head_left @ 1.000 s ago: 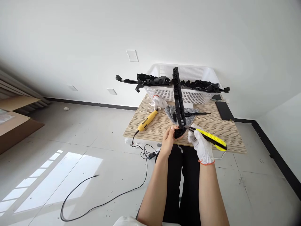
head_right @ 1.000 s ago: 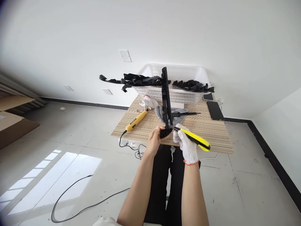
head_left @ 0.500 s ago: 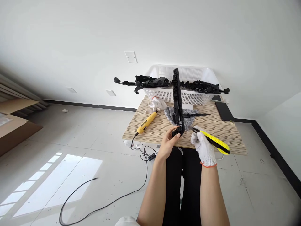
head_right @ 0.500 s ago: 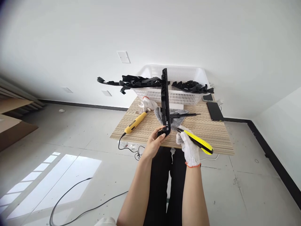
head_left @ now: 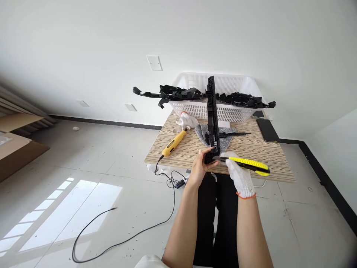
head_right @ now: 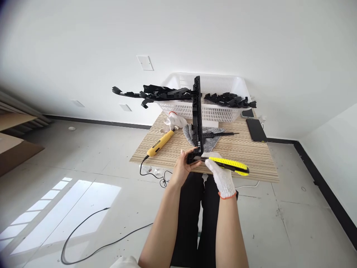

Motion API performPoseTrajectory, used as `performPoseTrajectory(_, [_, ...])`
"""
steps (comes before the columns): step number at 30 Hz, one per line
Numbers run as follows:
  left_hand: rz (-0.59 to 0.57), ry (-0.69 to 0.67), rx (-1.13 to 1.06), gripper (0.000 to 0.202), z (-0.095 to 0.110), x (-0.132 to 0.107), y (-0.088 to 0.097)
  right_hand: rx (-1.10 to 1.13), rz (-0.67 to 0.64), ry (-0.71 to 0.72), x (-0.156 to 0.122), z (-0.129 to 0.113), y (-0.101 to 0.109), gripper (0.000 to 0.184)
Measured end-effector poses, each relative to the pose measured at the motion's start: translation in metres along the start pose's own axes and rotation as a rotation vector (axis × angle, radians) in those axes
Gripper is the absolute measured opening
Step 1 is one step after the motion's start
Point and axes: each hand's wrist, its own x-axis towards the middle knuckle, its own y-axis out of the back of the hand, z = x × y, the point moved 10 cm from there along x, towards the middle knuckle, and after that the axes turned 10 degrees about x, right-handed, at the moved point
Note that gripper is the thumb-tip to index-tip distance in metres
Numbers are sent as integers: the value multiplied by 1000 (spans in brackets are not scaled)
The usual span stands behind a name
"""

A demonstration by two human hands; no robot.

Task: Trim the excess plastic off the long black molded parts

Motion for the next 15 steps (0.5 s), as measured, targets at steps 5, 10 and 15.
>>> performPoseTrajectory(5, [-32, 10, -35, 64, -1, 0, -2, -100, -23, 84, -3, -13, -6, 42])
performPoseTrajectory(10, [-31, 12, -34, 62, -2, 1, -2, -57, -78, 11, -2, -2, -12, 55])
performPoseTrajectory(15, [-28, 2, -13, 61, 0, 1, -1, -108, -218, 17, -2, 0, -25, 40])
